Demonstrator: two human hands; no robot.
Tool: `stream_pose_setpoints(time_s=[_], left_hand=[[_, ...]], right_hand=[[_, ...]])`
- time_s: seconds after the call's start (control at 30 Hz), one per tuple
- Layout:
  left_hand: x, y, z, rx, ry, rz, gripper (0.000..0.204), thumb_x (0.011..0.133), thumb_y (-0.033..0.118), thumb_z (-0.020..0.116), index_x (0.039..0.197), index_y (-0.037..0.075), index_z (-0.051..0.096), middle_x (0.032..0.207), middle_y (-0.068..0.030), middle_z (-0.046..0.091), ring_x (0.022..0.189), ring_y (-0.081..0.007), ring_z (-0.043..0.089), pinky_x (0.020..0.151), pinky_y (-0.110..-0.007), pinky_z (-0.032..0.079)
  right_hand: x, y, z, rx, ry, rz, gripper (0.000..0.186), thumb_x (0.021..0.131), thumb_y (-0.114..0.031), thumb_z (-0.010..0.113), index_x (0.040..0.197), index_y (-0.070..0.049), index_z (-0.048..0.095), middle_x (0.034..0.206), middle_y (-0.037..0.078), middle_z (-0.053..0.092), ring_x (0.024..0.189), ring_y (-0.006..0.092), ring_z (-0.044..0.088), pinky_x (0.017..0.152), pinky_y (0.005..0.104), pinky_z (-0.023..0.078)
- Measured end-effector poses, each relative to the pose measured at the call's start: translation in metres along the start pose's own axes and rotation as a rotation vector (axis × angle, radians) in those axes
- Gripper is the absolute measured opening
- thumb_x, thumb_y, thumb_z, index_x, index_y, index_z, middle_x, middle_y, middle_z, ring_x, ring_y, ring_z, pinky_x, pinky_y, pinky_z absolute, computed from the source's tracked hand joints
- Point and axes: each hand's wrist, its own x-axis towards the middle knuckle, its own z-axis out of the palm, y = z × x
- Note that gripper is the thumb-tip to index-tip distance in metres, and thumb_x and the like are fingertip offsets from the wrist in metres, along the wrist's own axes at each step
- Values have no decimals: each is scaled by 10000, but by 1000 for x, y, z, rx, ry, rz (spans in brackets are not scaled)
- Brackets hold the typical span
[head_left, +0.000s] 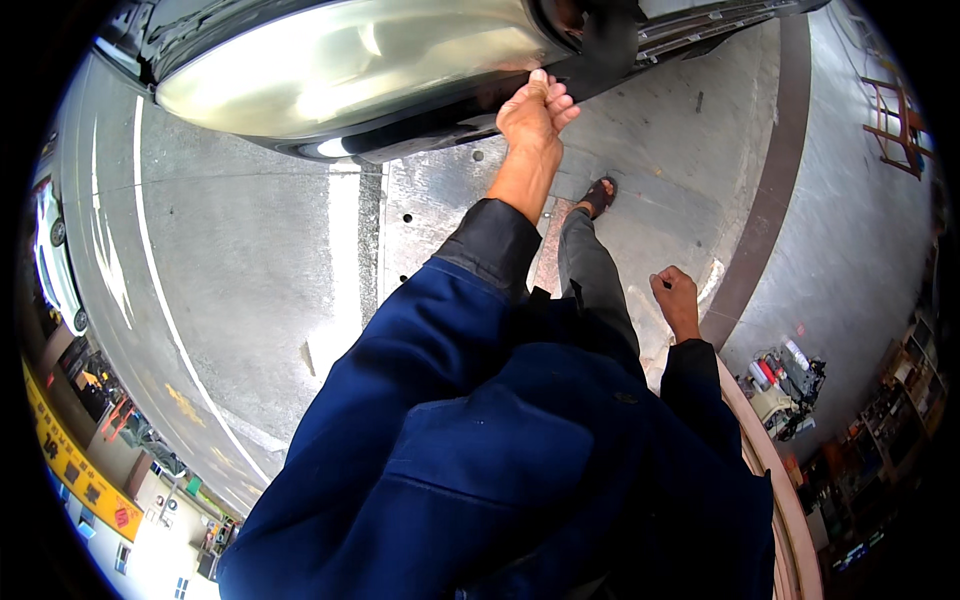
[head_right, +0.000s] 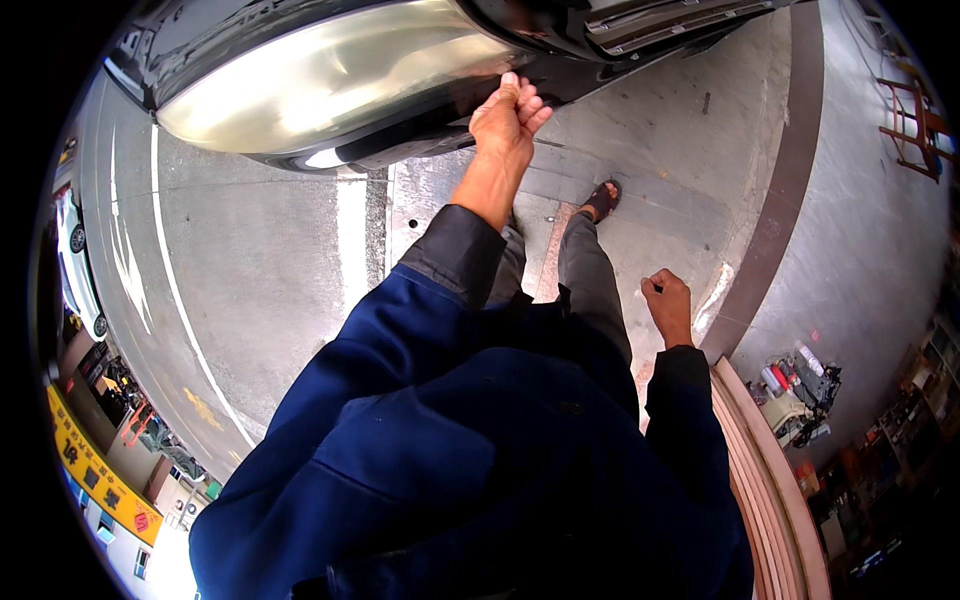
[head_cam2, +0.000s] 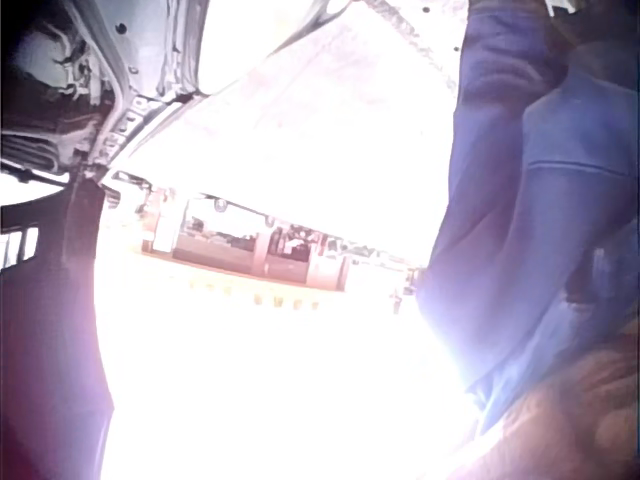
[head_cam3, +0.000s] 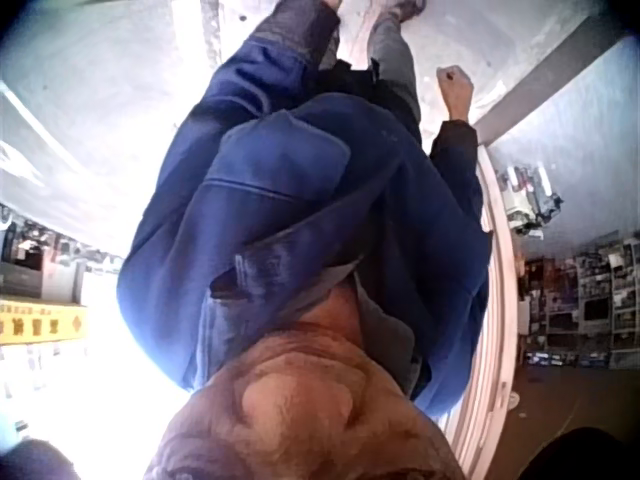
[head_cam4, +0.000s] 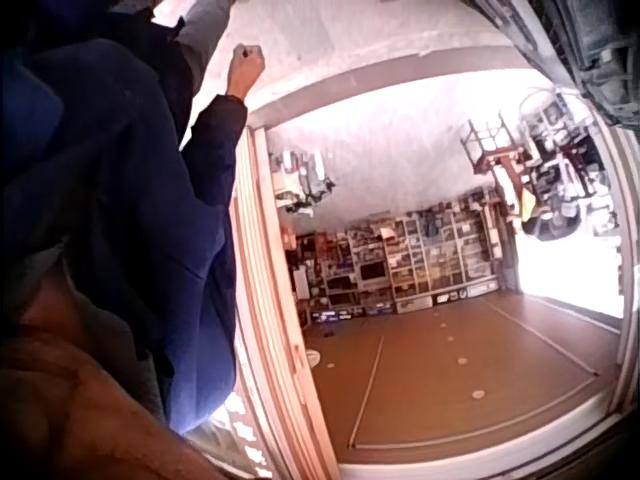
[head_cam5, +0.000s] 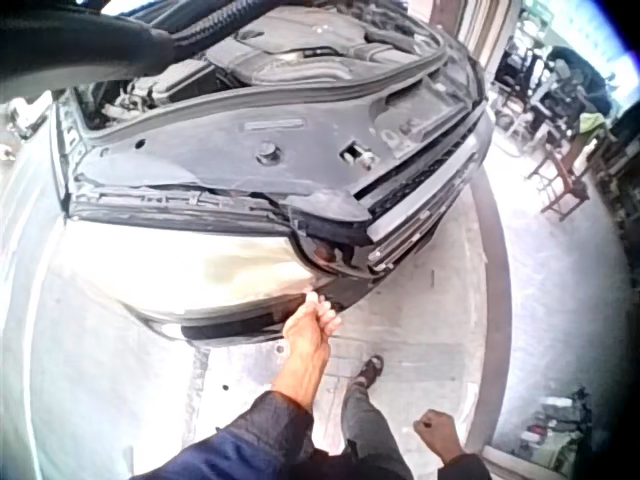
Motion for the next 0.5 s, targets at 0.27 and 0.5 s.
stream_pose_setpoints(time_s=[0.27, 0.5], left_hand=[[5, -40, 15, 91, -65, -68, 733, 955, 728, 543, 886, 8, 660, 720, -97, 675, 581, -228, 670, 532, -403, 629], [12, -76, 66, -426, -201, -308, 1117, 697, 1048, 335, 1030, 11, 585, 1012, -171, 638, 897, -348, 618, 869, -585, 559]], right_hand=[[4, -31, 2, 34, 32, -68, 247, 888, -186, 747, 835, 35, 652, 742, 164, 700, 676, 248, 686, 686, 373, 538], [-11, -41, -21, -65, 68, -168, 249, 895, -174, 748, 829, 38, 634, 695, 156, 657, 638, 211, 645, 653, 358, 516]])
